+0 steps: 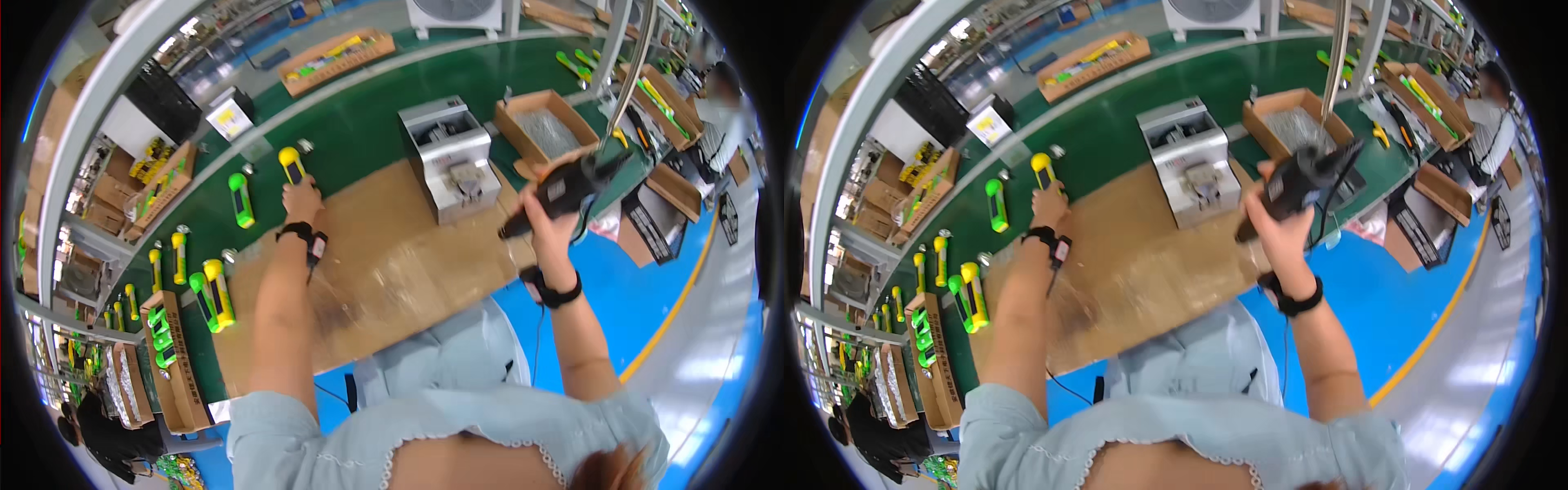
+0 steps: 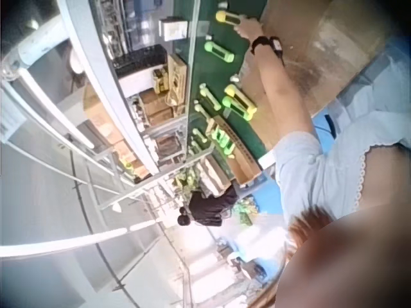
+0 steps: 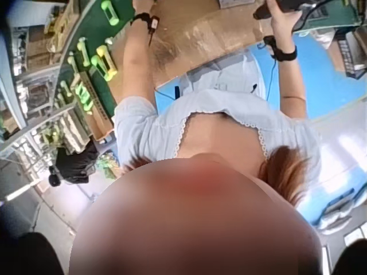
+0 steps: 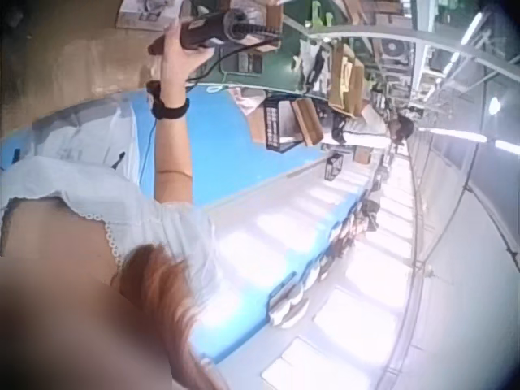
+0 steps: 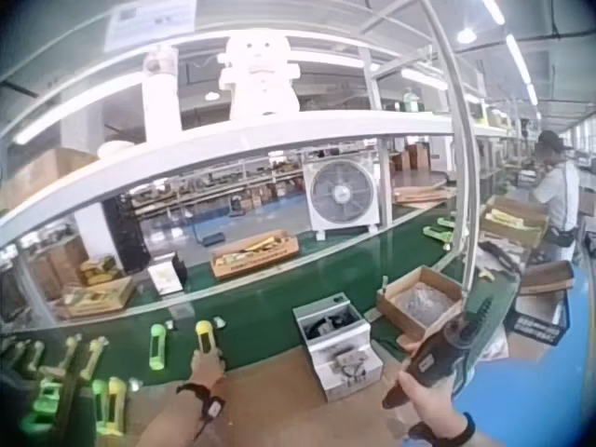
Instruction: The worker uses an electric screwdriver to assemble components into portable yellow and green flashlights at a factory workbench.
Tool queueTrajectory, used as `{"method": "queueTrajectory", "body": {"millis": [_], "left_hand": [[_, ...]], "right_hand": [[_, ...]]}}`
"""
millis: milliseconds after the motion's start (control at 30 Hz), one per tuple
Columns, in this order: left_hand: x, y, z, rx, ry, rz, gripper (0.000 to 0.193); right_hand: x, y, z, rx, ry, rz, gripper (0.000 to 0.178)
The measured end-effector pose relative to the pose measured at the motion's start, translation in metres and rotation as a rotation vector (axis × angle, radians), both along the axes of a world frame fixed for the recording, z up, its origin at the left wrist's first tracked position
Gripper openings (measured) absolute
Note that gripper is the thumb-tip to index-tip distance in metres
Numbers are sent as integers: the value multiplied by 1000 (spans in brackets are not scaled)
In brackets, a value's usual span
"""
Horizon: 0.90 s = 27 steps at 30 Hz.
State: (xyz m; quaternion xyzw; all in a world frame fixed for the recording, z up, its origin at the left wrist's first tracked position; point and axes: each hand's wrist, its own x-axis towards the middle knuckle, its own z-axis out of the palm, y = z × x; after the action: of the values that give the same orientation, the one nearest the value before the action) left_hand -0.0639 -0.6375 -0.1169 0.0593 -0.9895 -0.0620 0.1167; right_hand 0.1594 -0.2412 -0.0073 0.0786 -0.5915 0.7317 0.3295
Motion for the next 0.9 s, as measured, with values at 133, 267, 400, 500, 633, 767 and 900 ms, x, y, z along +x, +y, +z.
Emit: {"method": "queueTrajectory", "body": {"millis": [133, 267, 400, 500, 633, 767, 900], "left_hand": [[55, 38, 37, 103, 47, -150, 27], [171, 61, 51, 63, -56, -277, 29], [264, 73, 56, 91, -190, -327, 45], [296, 86, 77, 293, -352, -346, 50], [299, 99, 68, 321, -316, -479, 52], [278, 120, 62, 206, -113, -572, 49], [257, 152, 38, 250, 77, -738, 46]], "right_hand": [[-38, -7, 29, -58, 178, 19, 38], [-74, -19, 43, -62, 192, 37, 34], [-92, -24, 49, -2, 124, 53, 33], [-96, -28, 49, 80, 45, 28, 29], [-96, -24, 53, 202, 8, 83, 30], [-57, -33, 57, 81, -92, 211, 33], [-9, -47, 46, 20, -28, 288, 47]]}}
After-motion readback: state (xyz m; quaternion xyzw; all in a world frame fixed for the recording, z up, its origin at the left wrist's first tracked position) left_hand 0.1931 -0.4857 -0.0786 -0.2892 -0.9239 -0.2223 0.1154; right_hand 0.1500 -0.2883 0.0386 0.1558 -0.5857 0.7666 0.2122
